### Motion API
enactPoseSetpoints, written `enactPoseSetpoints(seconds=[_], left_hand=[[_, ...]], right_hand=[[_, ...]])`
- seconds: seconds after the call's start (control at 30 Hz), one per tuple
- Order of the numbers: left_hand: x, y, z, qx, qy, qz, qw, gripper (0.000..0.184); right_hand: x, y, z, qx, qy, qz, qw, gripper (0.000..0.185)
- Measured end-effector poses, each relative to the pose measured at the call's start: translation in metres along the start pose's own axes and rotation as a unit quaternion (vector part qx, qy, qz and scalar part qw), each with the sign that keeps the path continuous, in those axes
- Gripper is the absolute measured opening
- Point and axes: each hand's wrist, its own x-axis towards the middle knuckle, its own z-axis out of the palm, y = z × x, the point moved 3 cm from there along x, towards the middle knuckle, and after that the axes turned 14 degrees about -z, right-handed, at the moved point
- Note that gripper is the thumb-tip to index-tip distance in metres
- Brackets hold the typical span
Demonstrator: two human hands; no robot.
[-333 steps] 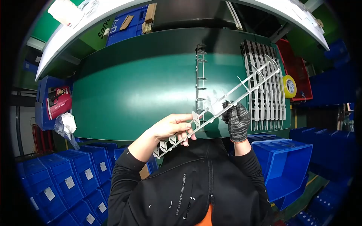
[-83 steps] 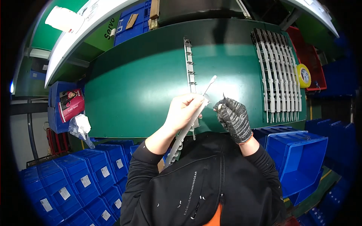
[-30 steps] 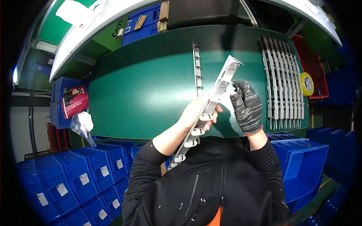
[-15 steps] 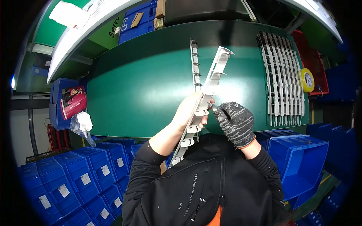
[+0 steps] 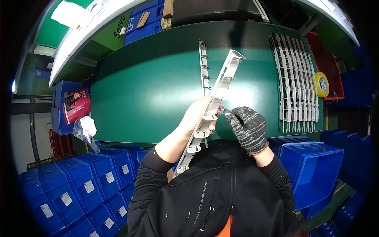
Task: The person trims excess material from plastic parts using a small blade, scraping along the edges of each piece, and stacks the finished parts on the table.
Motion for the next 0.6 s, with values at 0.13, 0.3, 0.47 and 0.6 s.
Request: enactPoseSetpoints(seconds=[0.13,0.3,0.47,0.6], left_hand=[[0.0024,-0.0011,-0.0007,0.013,-0.017,0.017,1.000,0.038],[0.0045,-0.0014,-0.0037,0.016,-0.013,0.025,0.999,0.038],[0.0038,0.0027,-0.0044,0.001,0.007,0.020,1.000,0.039],[0.0020,0.0043,0.0008,0.015,0.021,0.010,1.000,0.039]], right_hand=[[-0.0013,0.0015,0.0014,-0.013,-0.007,0.001,1.000,0.014],[-0.0020,0.0051,-0.0035,0.006,0.000,0.025,1.000,0.013],[-0.0015,0.0059,-0.0030,-0.002,0.003,0.026,1.000,0.011],[-0.0005,0.0025,0.0042,-0.005,-0.013,0.003,1.000,0.013]])
